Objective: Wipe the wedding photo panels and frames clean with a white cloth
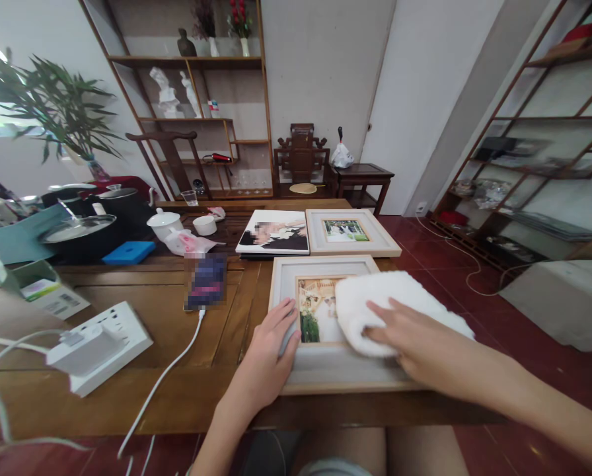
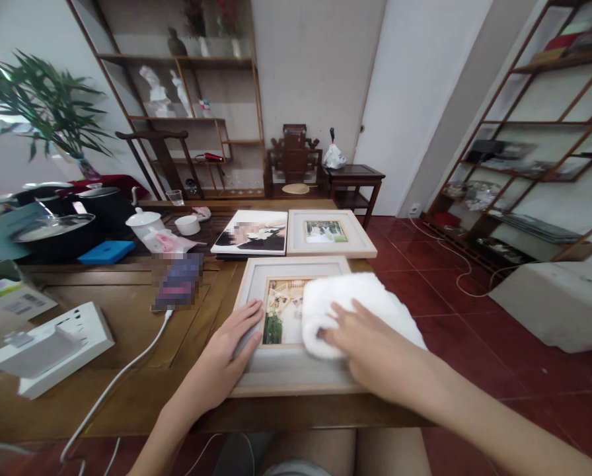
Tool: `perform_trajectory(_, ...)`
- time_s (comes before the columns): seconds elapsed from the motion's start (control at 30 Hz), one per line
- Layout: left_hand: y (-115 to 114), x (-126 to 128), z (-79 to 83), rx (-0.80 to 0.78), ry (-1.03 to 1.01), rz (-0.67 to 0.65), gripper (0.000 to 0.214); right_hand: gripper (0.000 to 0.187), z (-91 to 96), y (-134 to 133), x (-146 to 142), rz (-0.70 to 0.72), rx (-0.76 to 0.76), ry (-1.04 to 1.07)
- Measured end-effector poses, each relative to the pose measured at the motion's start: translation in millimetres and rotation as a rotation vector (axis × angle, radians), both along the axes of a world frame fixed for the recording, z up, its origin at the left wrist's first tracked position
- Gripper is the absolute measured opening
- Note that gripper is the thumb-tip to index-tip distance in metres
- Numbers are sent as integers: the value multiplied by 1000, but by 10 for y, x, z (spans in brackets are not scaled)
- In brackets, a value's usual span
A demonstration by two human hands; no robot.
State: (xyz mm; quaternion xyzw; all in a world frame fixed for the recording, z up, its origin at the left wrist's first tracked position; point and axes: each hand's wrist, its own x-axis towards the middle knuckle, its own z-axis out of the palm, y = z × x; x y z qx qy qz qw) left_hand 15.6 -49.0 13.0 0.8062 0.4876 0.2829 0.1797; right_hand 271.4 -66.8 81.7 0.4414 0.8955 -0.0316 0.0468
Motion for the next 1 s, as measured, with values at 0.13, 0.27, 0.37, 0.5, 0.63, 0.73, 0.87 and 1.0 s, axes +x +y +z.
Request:
perform_trajectory(0.13, 2, -4, -10, 28, -1, -16, 37, 66, 140, -405, -56, 17, -146, -4)
perform_trajectory(0.27, 1, -8, -14, 43, 5, -23, 37, 71, -5, -182, -25, -117, -51, 4)
perform_trajectory(0.37, -3, -9, -5, 19, 27, -16, 39, 68, -172, 229, 38, -116, 123, 46)
perform_trajectory(0.5, 2, -10, 3, 17, 40, -16, 39, 57, -238, 722, 54, -88, 311, 83)
perform_trajectory(0.63, 5, -9, 3, 31, 42, -18, 38, 46, -245, 995, -63, -97, 337, 99)
perform_trajectory(0.73, 0, -7, 11, 37, 44, -16, 37, 46, -303, 1013, -148, -95, 303, 98)
perform_trajectory(0.87, -2, -3, 17, 19, 49, -17, 38, 49, -328, 753, -158, -44, 196, 109)
perform_trajectory(1.0, 3, -1, 1, 36, 15, -8, 37, 47, -163, 254, -136, -12, -26, 121)
